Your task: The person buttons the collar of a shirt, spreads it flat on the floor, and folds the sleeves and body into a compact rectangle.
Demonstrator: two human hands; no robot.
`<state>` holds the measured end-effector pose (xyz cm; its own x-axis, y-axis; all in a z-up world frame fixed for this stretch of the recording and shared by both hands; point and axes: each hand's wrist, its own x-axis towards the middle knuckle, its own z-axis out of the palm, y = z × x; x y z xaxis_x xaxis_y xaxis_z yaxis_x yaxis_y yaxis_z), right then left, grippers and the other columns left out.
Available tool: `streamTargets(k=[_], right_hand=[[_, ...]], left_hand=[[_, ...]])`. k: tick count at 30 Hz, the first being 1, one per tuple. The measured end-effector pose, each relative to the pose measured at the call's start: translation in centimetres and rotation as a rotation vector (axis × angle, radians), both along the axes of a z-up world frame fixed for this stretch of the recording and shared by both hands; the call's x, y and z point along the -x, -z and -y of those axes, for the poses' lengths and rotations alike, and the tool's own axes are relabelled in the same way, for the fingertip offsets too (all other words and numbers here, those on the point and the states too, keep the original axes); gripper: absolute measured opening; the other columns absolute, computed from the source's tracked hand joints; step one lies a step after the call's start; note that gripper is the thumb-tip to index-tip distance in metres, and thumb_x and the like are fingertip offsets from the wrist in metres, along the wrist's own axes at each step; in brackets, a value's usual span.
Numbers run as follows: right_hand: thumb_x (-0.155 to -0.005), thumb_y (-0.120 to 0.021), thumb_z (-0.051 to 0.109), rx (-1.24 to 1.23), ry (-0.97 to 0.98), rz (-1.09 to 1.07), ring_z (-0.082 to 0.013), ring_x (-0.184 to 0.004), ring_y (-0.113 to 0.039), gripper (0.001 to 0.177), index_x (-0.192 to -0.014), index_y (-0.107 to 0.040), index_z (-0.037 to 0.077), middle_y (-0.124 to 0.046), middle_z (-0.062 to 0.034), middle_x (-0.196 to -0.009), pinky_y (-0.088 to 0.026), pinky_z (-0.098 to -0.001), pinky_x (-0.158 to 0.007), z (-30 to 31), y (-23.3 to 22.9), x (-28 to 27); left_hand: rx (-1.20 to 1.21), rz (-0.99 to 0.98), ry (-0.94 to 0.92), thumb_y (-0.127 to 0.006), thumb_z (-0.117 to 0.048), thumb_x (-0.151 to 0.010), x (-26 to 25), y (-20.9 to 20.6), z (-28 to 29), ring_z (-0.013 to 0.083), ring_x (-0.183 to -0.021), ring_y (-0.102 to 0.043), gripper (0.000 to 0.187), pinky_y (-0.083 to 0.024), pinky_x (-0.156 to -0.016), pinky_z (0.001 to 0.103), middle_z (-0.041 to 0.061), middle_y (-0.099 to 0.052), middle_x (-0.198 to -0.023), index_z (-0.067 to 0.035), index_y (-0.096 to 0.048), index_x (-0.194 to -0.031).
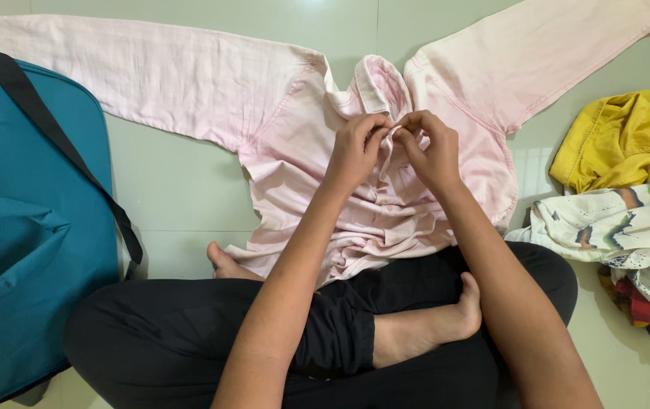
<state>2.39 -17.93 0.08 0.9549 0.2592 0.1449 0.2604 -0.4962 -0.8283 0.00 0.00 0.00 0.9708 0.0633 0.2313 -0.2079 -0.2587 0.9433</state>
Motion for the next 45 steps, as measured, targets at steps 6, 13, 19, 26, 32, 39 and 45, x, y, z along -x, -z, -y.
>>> streamTargets(k=[6, 13, 19, 26, 32, 39, 45], right_hand=[[-0.096, -0.075, 0.008, -0.036, -0.055, 0.009, -0.0130, -0.081, -0.069, 0.011, -0.106, -0.074, 0.003, -0.076, -0.0061, -0.095, -0.052, -0.0271, -0.075, -0.4, -1.8, -0.2], [-0.098, -0.073, 0.009, 0.000, 0.004, 0.007, -0.0143, -0.078, -0.068, 0.009, -0.103, -0.073, 0.001, -0.075, -0.0068, -0.090, -0.053, -0.0274, -0.075, -0.5, -1.9, -0.1], [-0.096, -0.074, 0.008, -0.013, -0.010, 0.072, -0.0163, -0.076, -0.066, 0.011, -0.101, -0.072, -0.001, -0.074, -0.0089, -0.089, -0.053, -0.0288, -0.074, -0.7, -1.9, 0.0], [-0.098, -0.075, 0.010, -0.031, -0.016, 0.016, -0.0132, -0.075, -0.064, 0.012, -0.103, -0.074, -0.001, -0.075, -0.0083, -0.089, -0.052, -0.0278, -0.071, -1.0, -2.2, 0.1], [-0.099, -0.071, 0.012, -0.048, 0.042, -0.167, -0.0097, -0.072, -0.060, 0.014, -0.105, -0.074, 0.000, -0.074, -0.0075, -0.087, -0.052, -0.0270, -0.062, -0.5, -1.2, 0.0], [-0.098, -0.069, 0.013, -0.018, 0.038, -0.011, -0.0105, -0.075, -0.067, 0.016, -0.107, -0.074, 0.001, -0.075, -0.0091, -0.085, -0.053, -0.0278, -0.068, 0.0, 0.4, -0.6], [-0.095, -0.071, 0.013, 0.009, 0.080, -0.027, -0.0128, -0.068, -0.065, 0.015, -0.103, -0.076, 0.002, -0.076, -0.0072, -0.085, -0.052, -0.0282, -0.063, -0.5, -0.6, -0.3]], left_hand=[[0.090, -0.012, 0.093, -0.066, -0.002, -0.095, -0.3, 0.1, -0.9, 0.0254, -0.087, -0.072, 0.009, -0.056, -0.077, 0.034, 0.014, -0.073, -0.098, 0.001, -0.068, -0.104], [0.053, -0.034, 0.037, -0.068, -0.010, -0.100, 0.0, -1.4, 0.0, 0.0244, -0.084, -0.072, 0.014, -0.056, -0.075, 0.034, 0.013, -0.074, -0.097, 0.000, -0.072, -0.108], [0.042, 0.008, -0.006, -0.073, -0.012, -0.094, 0.1, -1.2, 0.3, 0.0231, -0.085, -0.074, 0.017, -0.059, -0.075, 0.034, 0.014, -0.076, -0.101, -0.001, -0.074, -0.107], [0.063, -0.058, -0.014, -0.065, -0.002, -0.096, -0.1, -0.3, 0.1, 0.0250, -0.087, -0.075, 0.012, -0.058, -0.077, 0.034, 0.015, -0.075, -0.100, 0.000, -0.071, -0.107], [0.027, -0.012, 0.022, -0.065, -0.001, -0.095, -0.2, 0.6, -0.1, 0.0298, -0.090, -0.072, 0.011, -0.056, -0.080, 0.036, 0.016, -0.072, -0.101, 0.002, -0.068, -0.106], [0.000, 0.055, -0.044, -0.071, -0.010, -0.097, -0.1, 0.9, 0.7, 0.0316, -0.090, -0.072, 0.014, -0.056, -0.079, 0.037, 0.017, -0.073, -0.101, 0.000, -0.071, -0.107], [0.035, 0.011, -0.039, -0.075, -0.007, -0.086, 0.4, -0.4, 0.9, 0.0277, -0.080, -0.070, 0.020, -0.056, -0.069, 0.036, 0.017, -0.072, -0.096, 0.001, -0.072, -0.104]])
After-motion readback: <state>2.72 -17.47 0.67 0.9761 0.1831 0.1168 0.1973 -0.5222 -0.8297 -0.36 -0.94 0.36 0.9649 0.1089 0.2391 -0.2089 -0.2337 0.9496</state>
